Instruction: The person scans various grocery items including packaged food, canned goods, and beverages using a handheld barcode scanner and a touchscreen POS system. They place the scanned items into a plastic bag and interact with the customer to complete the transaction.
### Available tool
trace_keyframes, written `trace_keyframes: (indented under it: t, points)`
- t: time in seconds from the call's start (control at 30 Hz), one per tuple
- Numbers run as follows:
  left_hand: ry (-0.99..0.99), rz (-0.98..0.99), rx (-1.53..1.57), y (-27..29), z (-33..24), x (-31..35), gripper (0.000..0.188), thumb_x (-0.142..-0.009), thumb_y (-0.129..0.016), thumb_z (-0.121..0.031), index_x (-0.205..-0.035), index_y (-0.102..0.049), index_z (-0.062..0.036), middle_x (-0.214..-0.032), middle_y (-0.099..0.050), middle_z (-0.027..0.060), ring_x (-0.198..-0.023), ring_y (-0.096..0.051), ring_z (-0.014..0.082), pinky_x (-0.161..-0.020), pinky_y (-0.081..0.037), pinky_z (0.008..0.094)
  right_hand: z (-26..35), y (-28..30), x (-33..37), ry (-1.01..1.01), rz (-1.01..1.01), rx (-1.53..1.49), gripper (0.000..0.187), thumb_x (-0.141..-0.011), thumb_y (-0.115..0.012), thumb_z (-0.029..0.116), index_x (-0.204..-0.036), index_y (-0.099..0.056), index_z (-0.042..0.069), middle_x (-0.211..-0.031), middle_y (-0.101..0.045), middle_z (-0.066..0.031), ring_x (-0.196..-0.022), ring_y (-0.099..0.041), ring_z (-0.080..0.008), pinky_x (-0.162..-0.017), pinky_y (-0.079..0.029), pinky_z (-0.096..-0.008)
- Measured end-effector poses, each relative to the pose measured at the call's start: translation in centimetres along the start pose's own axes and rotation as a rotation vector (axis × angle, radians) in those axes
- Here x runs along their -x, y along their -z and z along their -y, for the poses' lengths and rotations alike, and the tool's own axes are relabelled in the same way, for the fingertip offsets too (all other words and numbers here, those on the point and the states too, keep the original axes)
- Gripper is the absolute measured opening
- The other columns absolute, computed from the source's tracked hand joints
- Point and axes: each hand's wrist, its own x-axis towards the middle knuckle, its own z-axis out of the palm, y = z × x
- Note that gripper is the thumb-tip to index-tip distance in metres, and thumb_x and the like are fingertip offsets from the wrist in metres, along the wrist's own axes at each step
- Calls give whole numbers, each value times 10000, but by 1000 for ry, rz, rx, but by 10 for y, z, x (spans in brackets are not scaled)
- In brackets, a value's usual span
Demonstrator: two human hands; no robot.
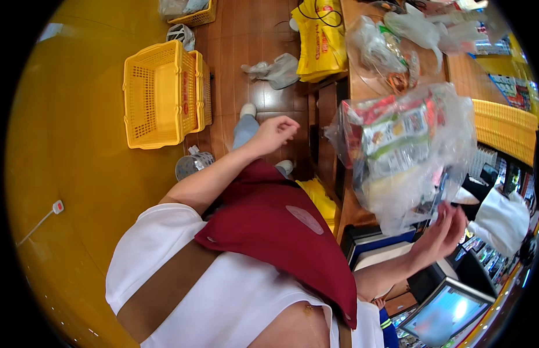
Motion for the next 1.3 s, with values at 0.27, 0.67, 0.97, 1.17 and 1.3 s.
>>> trace_keyframes:
  t: [0.27, 0.67, 0.97, 1.17, 1.3]
  points:
    - [346, -239, -890, 200, 210, -122, 401, -903, -458, -387, -920, -650, -35, -917, -630, 205, -901, -600, 373, -792, -473, 423, -96, -339, 103, -801, 1007, -471, 237, -898, -562, 40, -1129, -549, -10, -991, -589, -39, -918, -584, -105, -802, -465, -235]
    - [396, -279, -1099, 273, 192, -155, 511, -858, -549, -317, -1308, -444, -100, -1269, -459, 172, -1223, -397, 359, -986, -318, 479, -548, -723, 275, -165, 1615, 952, 465, -793, -641, 301, -1209, -581, 100, -1529, -87, -93, -1378, -40, -424, -1062, -133, -637]
    - [402, -295, -1067, 279, 190, -153, 532, -830, -586, -303, -1290, -453, -70, -1185, -478, 158, -1110, -465, 345, -916, -371, 449, -600, -708, 273, -533, 1200, 516, 386, -794, -663, 296, -1083, -650, 41, -1332, -434, -98, -1206, -422, -260, -999, -330, -461]
    - [376, -287, -1004, 268, 192, -143, 461, -870, -550, -274, -1271, -459, -65, -1199, -496, 209, -1083, -497, 374, -909, -413, 434, -536, -606, 214, -1007, 496, -84, 160, -844, -592, 30, -982, -646, -31, -936, -623, -47, -951, -563, -143, -864, -434, -254]
    - [274, -358, -955, 264, 206, -128, 458, -866, -553, -298, -1247, -479, -55, -1161, -507, 183, -1051, -511, 357, -868, -432, 437, -438, -555, 179, -1211, 421, -489, 126, -836, -574, -8, -942, -641, 6, -924, -631, -46, -846, -594, -144, -783, -465, -260]
